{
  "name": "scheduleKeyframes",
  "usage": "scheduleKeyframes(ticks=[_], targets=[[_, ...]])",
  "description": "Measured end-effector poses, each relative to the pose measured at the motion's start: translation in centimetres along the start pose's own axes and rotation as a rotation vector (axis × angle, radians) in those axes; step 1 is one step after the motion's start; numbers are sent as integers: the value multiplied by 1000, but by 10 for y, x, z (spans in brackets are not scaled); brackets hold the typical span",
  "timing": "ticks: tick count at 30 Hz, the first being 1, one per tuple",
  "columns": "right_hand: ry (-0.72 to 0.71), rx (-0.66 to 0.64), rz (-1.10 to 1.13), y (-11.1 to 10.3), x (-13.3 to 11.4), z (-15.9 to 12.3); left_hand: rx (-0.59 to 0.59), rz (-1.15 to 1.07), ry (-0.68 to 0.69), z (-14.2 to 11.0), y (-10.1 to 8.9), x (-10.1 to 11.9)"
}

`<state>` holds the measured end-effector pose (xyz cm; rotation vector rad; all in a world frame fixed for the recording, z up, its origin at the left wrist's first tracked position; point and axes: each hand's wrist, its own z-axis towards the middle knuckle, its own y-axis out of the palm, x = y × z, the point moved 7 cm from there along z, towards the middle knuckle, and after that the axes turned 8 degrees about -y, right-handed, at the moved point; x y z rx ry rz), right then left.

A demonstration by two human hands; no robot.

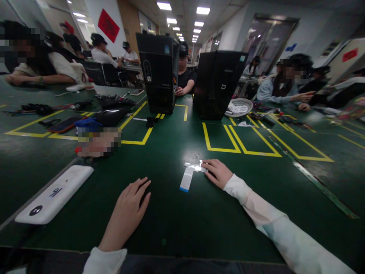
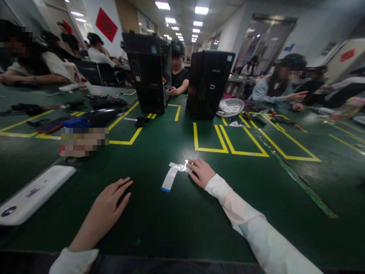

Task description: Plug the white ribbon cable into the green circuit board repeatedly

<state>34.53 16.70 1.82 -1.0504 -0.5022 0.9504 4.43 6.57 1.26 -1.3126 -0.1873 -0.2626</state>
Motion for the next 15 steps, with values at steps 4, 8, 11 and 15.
scheduleKeyframes(ticks=[4, 8, 11, 15], targets=[[-91, -56, 100, 12, -48, 18, 1, -3, -17, 0, -1, -1], [-139, -142, 168, 15, -83, 25, 15, -1, -5, 1, -1, 0], [-157, -196, 198, 15, -98, 28, 16, 7, 4, 1, 0, 0], [-171, -209, 222, 14, -105, 29, 9, 15, 10, 1, 1, -1]])
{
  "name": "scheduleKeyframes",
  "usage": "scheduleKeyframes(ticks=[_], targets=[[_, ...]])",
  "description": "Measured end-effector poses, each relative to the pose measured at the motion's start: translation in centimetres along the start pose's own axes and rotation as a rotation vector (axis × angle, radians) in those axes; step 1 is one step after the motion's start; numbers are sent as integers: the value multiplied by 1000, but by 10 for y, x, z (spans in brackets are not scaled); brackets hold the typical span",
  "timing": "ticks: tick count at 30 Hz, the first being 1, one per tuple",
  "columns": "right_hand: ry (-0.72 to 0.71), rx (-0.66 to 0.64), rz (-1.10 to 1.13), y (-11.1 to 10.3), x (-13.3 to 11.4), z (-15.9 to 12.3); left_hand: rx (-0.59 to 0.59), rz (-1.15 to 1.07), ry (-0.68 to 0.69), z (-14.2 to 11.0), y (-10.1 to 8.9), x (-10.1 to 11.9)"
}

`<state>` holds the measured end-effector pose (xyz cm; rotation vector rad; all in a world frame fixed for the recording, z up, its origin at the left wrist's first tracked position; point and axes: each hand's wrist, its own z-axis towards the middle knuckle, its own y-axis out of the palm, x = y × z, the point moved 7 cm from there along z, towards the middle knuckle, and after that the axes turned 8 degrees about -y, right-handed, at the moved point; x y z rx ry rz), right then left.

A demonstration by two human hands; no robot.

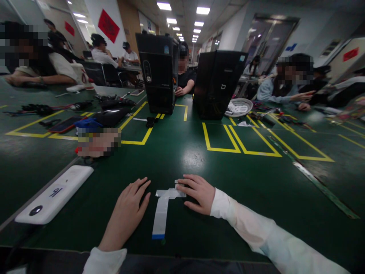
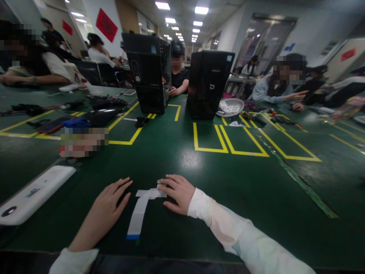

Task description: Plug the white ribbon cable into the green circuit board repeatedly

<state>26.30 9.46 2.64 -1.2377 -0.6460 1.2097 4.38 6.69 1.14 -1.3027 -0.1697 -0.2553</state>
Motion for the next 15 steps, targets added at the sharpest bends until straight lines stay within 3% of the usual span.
scheduleKeyframes(ticks=[11, 15], targets=[[-19, 12, 0, 2, 2, -5, 7, -19, -11, 0, -1, 0], [75, 99, -100, -5, 32, -24, -20, -7, -23, 0, 0, -1]])
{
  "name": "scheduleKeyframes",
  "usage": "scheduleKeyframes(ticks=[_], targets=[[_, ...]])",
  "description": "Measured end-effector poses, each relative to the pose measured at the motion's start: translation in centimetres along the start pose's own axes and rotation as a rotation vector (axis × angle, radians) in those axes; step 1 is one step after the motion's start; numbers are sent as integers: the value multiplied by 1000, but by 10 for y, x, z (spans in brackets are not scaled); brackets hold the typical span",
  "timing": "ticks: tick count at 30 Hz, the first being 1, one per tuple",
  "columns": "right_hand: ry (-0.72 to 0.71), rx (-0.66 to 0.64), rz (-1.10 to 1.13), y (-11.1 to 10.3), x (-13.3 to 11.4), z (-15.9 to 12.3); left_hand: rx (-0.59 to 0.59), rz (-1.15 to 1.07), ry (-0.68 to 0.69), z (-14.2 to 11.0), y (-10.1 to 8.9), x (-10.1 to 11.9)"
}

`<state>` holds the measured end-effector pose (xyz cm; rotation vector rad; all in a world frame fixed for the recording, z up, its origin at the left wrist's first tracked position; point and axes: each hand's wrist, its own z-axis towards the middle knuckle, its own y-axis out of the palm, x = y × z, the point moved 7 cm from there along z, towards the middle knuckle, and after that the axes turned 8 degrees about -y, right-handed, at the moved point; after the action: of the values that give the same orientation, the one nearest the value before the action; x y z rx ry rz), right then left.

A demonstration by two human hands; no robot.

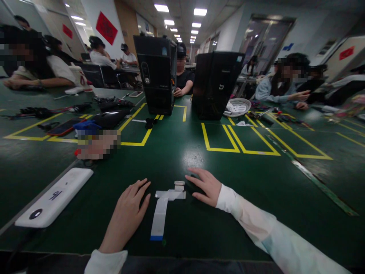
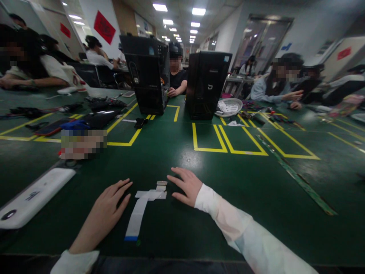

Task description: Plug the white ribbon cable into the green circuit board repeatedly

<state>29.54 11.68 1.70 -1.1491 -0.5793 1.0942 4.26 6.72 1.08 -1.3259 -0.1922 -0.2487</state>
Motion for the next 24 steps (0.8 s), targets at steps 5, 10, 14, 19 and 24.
scheduleKeyframes(ticks=[5, 10, 14, 19, 24], targets=[[465, 96, -301, -31, 110, -69, -9, 0, -12, 0, -1, 0], [1274, 115, -563, -97, 194, -211, 4, -6, -7, -1, -1, 0], [1598, 143, -585, -134, 190, -290, -3, -2, -8, -1, 0, 0], [1694, 8, -488, -138, 185, -318, -15, -3, -6, 0, 1, 0], [1700, -57, -486, -136, 188, -318, -10, -9, -12, 0, 1, -1]])
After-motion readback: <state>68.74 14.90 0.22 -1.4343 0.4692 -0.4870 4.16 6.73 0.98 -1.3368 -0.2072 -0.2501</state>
